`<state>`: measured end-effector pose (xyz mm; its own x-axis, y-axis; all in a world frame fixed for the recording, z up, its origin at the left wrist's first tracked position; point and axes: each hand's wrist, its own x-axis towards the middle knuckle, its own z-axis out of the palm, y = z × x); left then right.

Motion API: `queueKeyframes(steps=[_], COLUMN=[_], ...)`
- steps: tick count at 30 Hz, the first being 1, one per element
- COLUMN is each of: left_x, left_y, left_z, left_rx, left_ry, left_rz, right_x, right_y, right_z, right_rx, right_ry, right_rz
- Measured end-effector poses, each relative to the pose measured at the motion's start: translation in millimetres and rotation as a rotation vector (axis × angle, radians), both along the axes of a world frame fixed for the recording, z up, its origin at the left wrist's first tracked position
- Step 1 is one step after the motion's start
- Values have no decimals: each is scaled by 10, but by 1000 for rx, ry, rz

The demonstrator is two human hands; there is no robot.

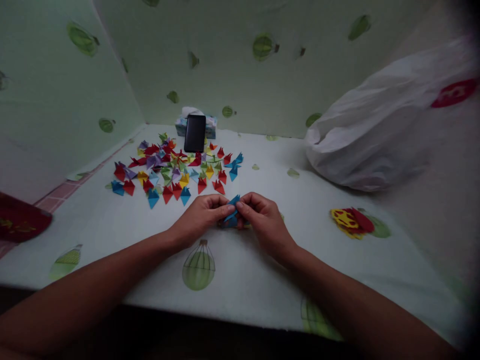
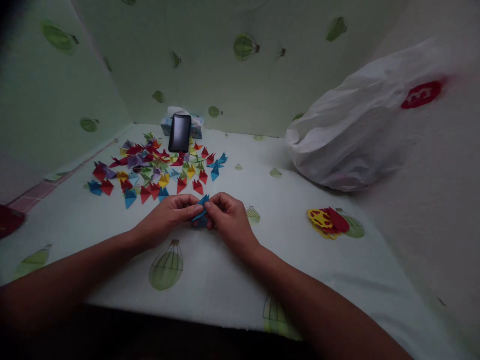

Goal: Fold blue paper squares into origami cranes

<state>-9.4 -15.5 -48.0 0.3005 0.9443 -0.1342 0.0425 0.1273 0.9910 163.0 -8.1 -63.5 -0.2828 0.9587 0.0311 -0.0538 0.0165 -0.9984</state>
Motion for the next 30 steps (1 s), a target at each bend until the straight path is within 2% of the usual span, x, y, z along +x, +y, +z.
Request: queueKeyframes(steps=[12, 19, 26, 30], left_x=[9, 10, -15, -19], left_y=[4, 2, 23, 39], left_z=[18, 73, 46, 50], left_rx=[55, 57, 95, 87], left_ry=[167, 121, 161, 131], left_rz=[18, -18, -34, -25], right_x=[6, 15, 23, 36], right_y=[26, 35, 45, 48], right_z=[-19, -13, -4, 6], right_rx=[-36, 25, -42, 11], right_ry=[-11, 31, 25, 57], right_rz=[61, -30, 41, -24])
